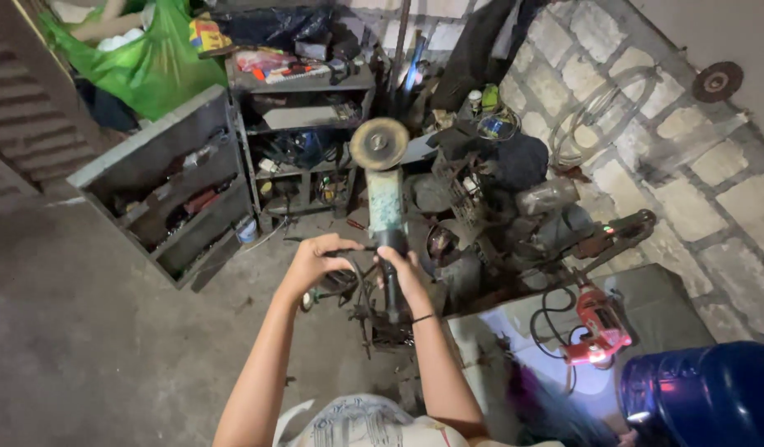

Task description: Assembling a metal fixture by attaching screws to a galvanized steel strip in a workshop.

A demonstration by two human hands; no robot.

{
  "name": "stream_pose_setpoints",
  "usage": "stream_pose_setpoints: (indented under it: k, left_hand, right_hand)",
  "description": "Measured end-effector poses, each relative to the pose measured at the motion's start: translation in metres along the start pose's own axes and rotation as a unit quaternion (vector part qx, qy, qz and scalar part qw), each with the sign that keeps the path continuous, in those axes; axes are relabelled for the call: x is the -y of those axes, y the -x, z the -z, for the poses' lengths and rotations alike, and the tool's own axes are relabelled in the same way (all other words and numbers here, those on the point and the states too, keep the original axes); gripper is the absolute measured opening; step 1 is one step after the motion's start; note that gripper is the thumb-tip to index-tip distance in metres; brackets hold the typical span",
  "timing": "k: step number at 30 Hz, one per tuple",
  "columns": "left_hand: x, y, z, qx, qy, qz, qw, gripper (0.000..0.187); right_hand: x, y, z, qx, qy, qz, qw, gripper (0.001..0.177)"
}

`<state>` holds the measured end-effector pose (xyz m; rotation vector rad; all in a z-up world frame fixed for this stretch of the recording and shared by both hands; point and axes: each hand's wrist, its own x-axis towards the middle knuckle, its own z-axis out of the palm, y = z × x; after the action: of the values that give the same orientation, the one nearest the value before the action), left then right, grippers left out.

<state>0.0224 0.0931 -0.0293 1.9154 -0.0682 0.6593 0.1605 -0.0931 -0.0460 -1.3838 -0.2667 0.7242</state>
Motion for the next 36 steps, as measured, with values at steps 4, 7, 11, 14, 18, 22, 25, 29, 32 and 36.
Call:
stream_pose_setpoints:
  k: [4,7,11,14,18,22,25,29,32,36]
  left_hand:
    - [0.043,0.01,0.0,-0.004,0.09,0.049,0.995,0.039]
    - [0.059,0.016,0.0,-0.059,0.069,0.032,0.995,0.034]
    - [0.116,0.019,-0.013,-0.093,0.178,0.205,0.958,0.043]
    - [0.167,0.011,-0.021,-0.114,0.168,0.235,0.95,0.047]
    - [0.243,-0.014,-0.007,-0.146,0.105,0.327,0.928,0.052]
    - [0.32,-0.055,0.017,-0.203,0.023,0.277,0.939,0.054]
    - [0.372,-0.097,0.038,-0.162,-0.048,0.43,0.887,0.047]
    - [0.457,-0.15,0.068,-0.226,-0.022,0.339,0.913,0.033]
    - [0.511,-0.186,0.085,-0.249,0.036,0.339,0.907,0.03]
    - [0.567,-0.213,0.111,-0.266,0.155,0.406,0.861,0.031]
  right_hand:
    - [-0.024,-0.02,-0.012,0.035,0.03,0.002,0.999,0.037]
    - [-0.037,-0.039,-0.021,0.018,0.012,-0.044,0.999,0.031]
    - [-0.053,-0.082,-0.02,0.055,0.03,-0.037,0.997,0.034]
    - [-0.054,-0.119,-0.024,0.062,0.034,-0.046,0.996,0.032]
    - [-0.06,-0.202,-0.029,0.054,0.034,-0.053,0.997,0.025]
    - [-0.074,-0.318,-0.033,0.034,0.05,-0.072,0.996,0.03]
    - [-0.105,-0.415,-0.034,0.032,0.089,-0.1,0.991,0.032]
    - [-0.099,-0.516,-0.07,-0.007,0.152,-0.07,0.986,0.032]
    - [-0.116,-0.586,-0.086,-0.008,0.157,-0.054,0.986,0.033]
    - [-0.151,-0.651,-0.1,-0.015,0.159,-0.037,0.986,0.034]
